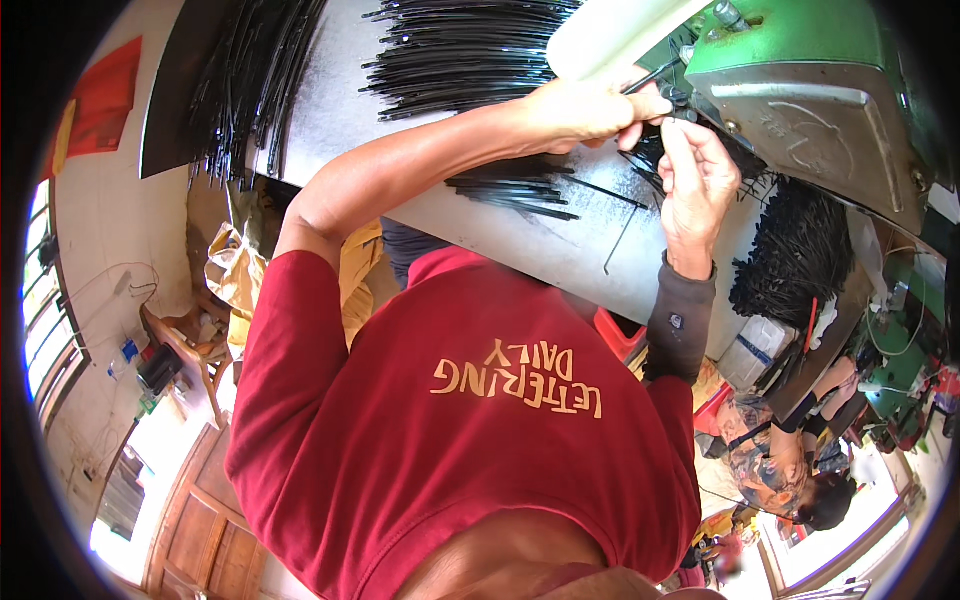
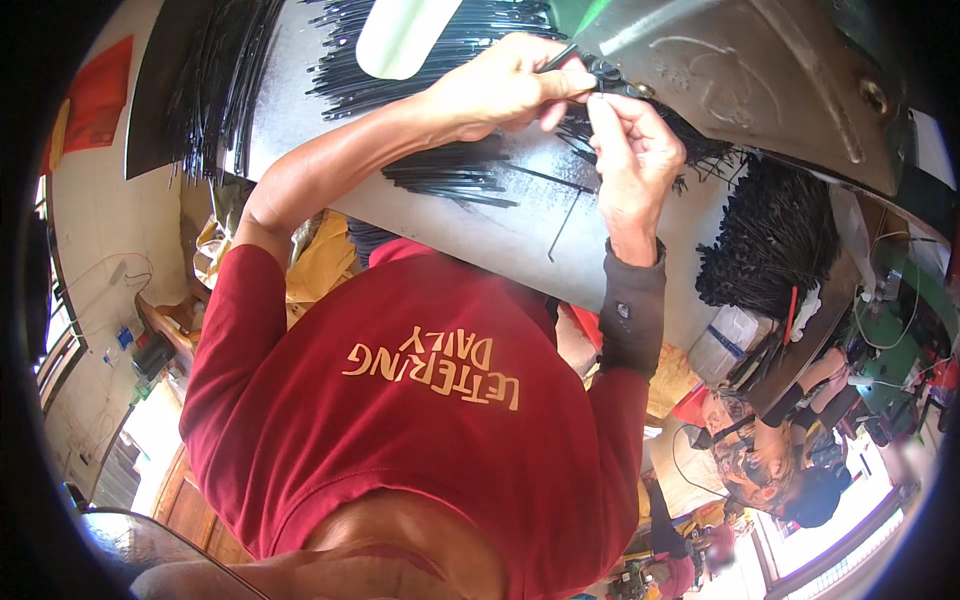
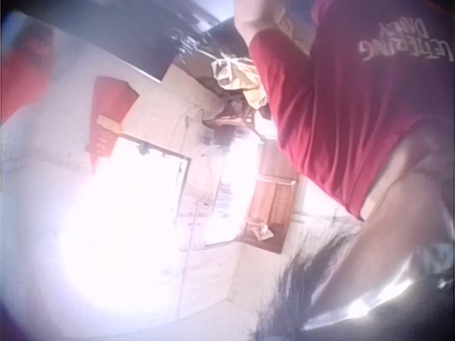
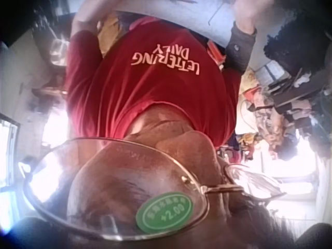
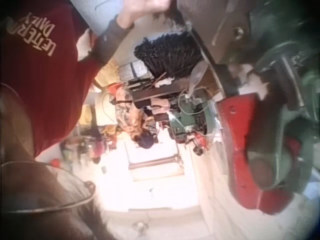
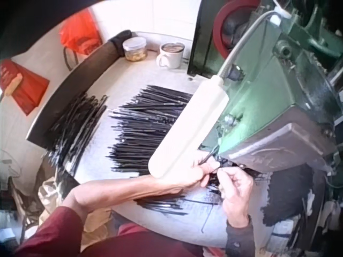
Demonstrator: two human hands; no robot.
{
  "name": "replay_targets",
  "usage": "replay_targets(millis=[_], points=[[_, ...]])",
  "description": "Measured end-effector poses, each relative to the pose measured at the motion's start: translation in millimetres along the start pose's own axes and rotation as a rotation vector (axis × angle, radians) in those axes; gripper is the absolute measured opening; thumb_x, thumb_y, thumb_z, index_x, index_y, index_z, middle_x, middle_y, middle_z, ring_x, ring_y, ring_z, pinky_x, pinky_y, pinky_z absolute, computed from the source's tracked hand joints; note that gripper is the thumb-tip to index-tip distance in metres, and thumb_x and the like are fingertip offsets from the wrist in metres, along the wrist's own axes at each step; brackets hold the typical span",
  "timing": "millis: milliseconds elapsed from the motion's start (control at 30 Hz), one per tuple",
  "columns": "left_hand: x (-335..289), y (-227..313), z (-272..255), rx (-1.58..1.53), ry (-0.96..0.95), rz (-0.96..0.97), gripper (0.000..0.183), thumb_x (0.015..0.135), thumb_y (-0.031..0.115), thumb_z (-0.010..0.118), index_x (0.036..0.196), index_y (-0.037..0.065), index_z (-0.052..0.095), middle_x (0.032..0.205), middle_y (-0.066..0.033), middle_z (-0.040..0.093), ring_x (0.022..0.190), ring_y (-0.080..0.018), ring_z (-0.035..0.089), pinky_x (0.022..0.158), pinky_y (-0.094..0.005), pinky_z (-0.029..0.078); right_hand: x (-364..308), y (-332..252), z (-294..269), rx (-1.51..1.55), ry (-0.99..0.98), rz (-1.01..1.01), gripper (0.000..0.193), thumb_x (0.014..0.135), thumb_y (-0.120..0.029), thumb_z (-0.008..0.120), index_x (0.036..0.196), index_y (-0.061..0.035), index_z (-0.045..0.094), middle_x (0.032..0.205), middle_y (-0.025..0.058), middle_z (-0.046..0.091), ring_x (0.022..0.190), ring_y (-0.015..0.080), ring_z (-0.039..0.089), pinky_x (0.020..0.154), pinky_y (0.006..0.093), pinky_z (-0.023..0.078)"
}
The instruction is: Use a crimping machine to process bundles of black metal rods.
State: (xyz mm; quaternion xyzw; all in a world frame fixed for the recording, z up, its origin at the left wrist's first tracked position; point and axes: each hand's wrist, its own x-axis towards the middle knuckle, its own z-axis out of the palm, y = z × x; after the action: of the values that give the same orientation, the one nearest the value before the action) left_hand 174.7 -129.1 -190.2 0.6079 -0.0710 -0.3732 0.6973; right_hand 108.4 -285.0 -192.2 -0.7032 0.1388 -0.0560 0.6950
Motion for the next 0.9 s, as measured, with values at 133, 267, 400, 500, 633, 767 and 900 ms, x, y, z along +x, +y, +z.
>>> replay_targets(millis=[133,267,400,500,633,767,900], points=[[10,6,6,-0.056,-0.007,0.040,0.023,0.094,0.023,0.057,0.082,0.004,0.062,0.054,-0.0003,0.053,0.037,-0.0031,0.031,0.035,-0.0222,0.019,9,9,-5,0.118,0.028,0.015,0.010,0.083,-0.007,0.069,0.090,-0.0004,0.067,0.063,-0.0017,0.057,0.050,0.0016,0.046,0.043,0.0156,0.033],[11,6,7,-0.062,0.003,0.057,0.024,0.094,0.022,0.055,0.079,0.005,0.061,0.054,-0.0006,0.053,0.037,-0.0030,0.031,0.035,-0.0220,0.019,10,8,-3,0.108,0.041,-0.006,0.010,0.083,-0.007,0.069,0.090,-0.0005,0.067,0.064,-0.0015,0.057,0.050,0.0016,0.046,0.043,0.0153,0.033],[10,3,9,-0.100,0.009,0.058,0.024,0.094,0.021,0.055,0.078,0.004,0.060,0.054,-0.0011,0.053,0.038,-0.0029,0.031,0.035,-0.0222,0.019,9,11,-3,0.100,0.037,0.001,0.010,0.082,-0.005,0.069,0.091,-0.0001,0.066,0.064,-0.0010,0.057,0.049,0.0021,0.046,0.043,0.0156,0.033],[10,5,10,-0.114,-0.004,0.069,0.023,0.094,0.022,0.056,0.080,0.004,0.061,0.055,-0.0015,0.053,0.038,-0.0032,0.032,0.034,-0.0227,0.019,8,7,-3,0.125,0.058,-0.007,0.011,0.082,-0.005,0.069,0.091,0.0002,0.066,0.064,-0.0008,0.058,0.050,0.0023,0.047,0.043,0.0160,0.034],[9,5,10,-0.086,0.017,0.046,0.023,0.094,0.023,0.056,0.083,0.003,0.061,0.055,-0.0016,0.054,0.038,-0.0038,0.032,0.034,-0.0233,0.020,8,13,-4,0.139,0.047,-0.008,0.010,0.082,-0.005,0.069,0.091,0.0003,0.066,0.064,-0.0006,0.058,0.049,0.0028,0.047,0.042,0.0162,0.034],[9,3,11,-0.098,-0.001,0.070,0.023,0.095,0.024,0.055,0.086,0.003,0.060,0.055,-0.0019,0.054,0.038,-0.0040,0.032,0.034,-0.0234,0.020,8,10,-2,0.146,0.041,-0.011,0.009,0.083,-0.006,0.068,0.089,0.0002,0.065,0.064,-0.0012,0.057,0.049,0.0028,0.047,0.042,0.0165,0.033],[-1,0,3,-0.203,-0.041,-0.078,0.023,0.095,0.024,0.054,0.088,0.003,0.059,0.054,-0.0016,0.053,0.037,-0.0041,0.031,0.034,-0.0231,0.020,11,11,-12,0.177,-0.020,0.079,0.009,0.085,-0.008,0.067,0.089,0.0000,0.065,0.062,-0.0020,0.055,0.047,0.0029,0.044,0.042,0.0165,0.032]])
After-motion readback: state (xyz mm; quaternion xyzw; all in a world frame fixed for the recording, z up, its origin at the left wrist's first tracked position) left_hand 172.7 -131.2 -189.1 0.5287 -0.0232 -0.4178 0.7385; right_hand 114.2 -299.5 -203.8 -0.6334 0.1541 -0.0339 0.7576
